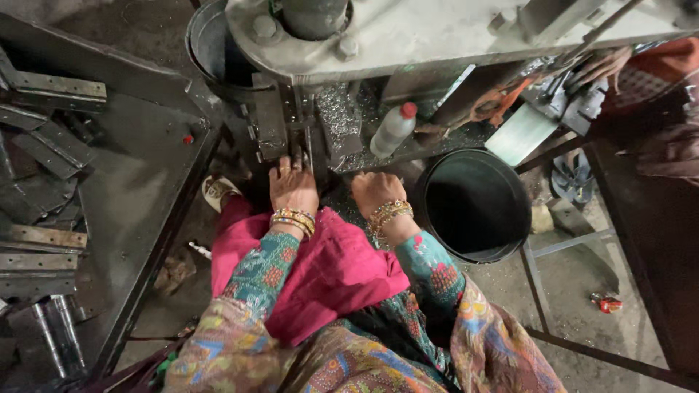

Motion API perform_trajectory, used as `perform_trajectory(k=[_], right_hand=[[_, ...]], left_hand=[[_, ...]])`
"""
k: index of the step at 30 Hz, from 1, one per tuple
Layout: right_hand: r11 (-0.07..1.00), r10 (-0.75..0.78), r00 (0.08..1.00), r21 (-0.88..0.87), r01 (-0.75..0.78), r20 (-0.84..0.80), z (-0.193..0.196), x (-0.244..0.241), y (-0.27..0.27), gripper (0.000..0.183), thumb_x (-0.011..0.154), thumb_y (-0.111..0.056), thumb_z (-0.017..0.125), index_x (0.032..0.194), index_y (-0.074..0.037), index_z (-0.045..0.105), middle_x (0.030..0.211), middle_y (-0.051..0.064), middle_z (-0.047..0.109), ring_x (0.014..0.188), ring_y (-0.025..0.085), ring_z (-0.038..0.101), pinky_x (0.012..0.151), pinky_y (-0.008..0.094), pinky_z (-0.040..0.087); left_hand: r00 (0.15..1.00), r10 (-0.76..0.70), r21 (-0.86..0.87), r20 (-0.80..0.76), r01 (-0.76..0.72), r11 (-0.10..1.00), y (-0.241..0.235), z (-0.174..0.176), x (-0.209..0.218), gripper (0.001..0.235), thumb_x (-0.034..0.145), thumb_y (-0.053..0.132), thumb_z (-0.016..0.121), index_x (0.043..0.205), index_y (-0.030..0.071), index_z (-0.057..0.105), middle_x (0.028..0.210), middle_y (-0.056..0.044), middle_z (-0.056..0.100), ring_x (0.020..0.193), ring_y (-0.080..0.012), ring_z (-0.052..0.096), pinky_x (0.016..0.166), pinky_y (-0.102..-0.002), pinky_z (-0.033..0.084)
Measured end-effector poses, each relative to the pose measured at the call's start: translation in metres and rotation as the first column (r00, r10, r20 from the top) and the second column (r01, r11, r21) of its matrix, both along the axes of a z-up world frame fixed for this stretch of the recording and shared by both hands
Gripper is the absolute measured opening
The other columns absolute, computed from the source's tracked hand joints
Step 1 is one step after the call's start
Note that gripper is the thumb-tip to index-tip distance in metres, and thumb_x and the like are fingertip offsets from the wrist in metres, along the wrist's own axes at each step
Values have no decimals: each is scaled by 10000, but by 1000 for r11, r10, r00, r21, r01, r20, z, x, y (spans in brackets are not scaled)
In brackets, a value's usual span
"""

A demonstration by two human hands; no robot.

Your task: The person uses a press machine to shape or punch metal strips, then gathers the resulting metal pieces from a bin and places them onto the machine for further processing.

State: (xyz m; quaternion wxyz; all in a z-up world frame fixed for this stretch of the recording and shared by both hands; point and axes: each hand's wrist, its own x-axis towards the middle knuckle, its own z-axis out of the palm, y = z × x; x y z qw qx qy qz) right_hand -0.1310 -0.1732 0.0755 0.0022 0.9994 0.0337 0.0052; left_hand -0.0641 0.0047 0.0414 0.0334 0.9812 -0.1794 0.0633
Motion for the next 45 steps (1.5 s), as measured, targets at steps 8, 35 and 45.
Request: perform_trajectory(k=[8, 35, 45], right_hand=[[995, -74, 997, -62, 73, -18, -36, -31, -4, 242, 1012, -203, 496, 951, -92, 703, 812, 121, 748, 795, 304, 751, 647, 442, 575], [991, -128, 991, -49, 126, -31, -52, -23, -5, 229, 898, -332, 605, 900, -132, 716, 833, 116, 741, 806, 286, 736, 695, 436, 560], [987, -148, 989, 55, 149, -21, -66, -44, -10, 223, 970, -277, 568, 929, -111, 711, 758, 120, 726, 704, 310, 733, 587, 458, 555]], left_hand=[[998, 50, -13, -42, -50, 999, -13, -2, 42, 353, 995, 205, 500, 1249, 106, 725, 1378, -63, 667, 1390, -277, 475, 1078, -503, 348], [990, 30, -16, -137, -32, 999, -8, 27, 15, 285, 881, 287, 638, 1071, 131, 782, 1277, -53, 700, 1348, -272, 461, 1040, -503, 331], [982, -14, -48, 188, 23, 999, -3, -13, 38, 293, 900, 247, 565, 1051, 144, 794, 1198, -10, 739, 1255, -246, 517, 1001, -517, 341]])
